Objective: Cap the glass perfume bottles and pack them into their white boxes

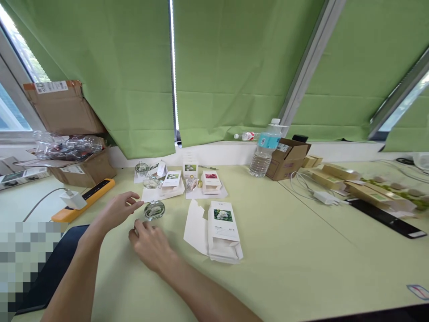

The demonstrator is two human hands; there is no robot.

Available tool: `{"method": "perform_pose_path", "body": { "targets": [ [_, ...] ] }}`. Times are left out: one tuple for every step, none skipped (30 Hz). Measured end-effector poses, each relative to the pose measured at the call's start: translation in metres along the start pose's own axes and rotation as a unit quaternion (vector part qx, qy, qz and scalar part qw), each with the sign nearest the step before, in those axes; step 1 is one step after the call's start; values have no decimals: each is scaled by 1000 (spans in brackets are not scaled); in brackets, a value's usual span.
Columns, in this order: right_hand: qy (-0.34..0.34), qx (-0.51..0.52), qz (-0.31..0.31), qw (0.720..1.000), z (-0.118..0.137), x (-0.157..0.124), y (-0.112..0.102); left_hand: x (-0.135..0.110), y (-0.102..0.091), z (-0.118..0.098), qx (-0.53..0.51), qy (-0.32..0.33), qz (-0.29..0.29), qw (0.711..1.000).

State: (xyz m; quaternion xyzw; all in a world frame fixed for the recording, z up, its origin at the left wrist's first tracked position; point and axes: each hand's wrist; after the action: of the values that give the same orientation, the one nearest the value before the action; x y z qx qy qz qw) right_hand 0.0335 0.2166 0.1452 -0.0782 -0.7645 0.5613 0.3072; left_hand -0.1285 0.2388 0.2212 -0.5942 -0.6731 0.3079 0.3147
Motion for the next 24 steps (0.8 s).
{"method": "perform_pose_path", "body": {
  "targets": [
    [2,0,2,1000,0,0,-1,0,0,0,0,0,1,1000],
    [3,3,3,1000,0,-1,-3,0,0,0,0,1,2,1000],
    [3,8,4,1000,0,-2,-5,0,0,0,0,1,2,1000],
    [1,16,4,1000,0,-4,-8,1,0,0,1,1,2,1000],
    [-1,27,3,1000,1,-5,-11,1,1,0,1,2,1,1000],
    [-4,38,0,999,2,-6,-14,1,1,-1,2,3,0,1000],
    [-4,48,-3,999,3,-7,-17,1,1,-1,2,4,-1,1000],
    [-4,56,-6,998,4,-8,-20,0,0,-1,3,6,-2,1000],
    [-2,62,-9,998,5,-9,-22,0,0,-2,3,7,-3,1000],
    [1,67,-12,998,5,-9,-24,0,0,-3,3,9,-4,1000],
    [2,70,-14,997,5,-9,-26,-1,0,-4,3,9,-5,1000],
    [3,73,-16,997,4,-10,-28,-1,0,-5,3,9,-6,1000],
    [4,77,-19,997,3,-10,-30,-1,0,-6,3,9,-7,1000],
    [2,81,-25,996,1,-10,-32,-2,-1,-7,4,8,-9,1000],
    [0,86,-31,996,0,-11,-36,-2,-1,-8,5,7,-10,1000],
    [-4,91,-40,995,-2,-12,-40,-2,-1,-9,5,7,-12,1000],
    [-8,95,-50,994,-4,-13,-46,-2,-1,-9,5,7,-14,1000],
    [-15,100,-64,993,-6,-15,-52,-1,-1,-10,4,9,-15,1000],
    [-22,105,-83,991,-8,-18,-60,-1,-2,-12,3,10,-18,1000],
    [-31,112,-106,988,-10,-21,-67,-1,-2,-14,1,14,-22,1000],
    [-39,122,-132,983,-12,-25,-74,-1,-2,-16,0,18,-30,999],
    [-45,136,-165,976,-15,-29,-81,-2,-3,-19,0,23,-40,999],
    [-44,152,-200,967,-19,-34,-88,-3,-3,-22,3,29,-53,998],
    [-39,170,-240,955,-23,-38,-93,-4,-3,-26,9,35,-68,997]
  ]
}}
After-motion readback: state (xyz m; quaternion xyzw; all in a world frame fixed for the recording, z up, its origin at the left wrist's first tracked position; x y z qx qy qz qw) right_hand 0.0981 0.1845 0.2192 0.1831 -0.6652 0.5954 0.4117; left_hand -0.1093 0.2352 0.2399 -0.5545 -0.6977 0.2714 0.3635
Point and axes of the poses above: each hand's wrist, its own x-axis towards the middle knuckle, its own y-axis out of the palm, z = x × y, and after that the axes turned 5 degrees about z, right-handed
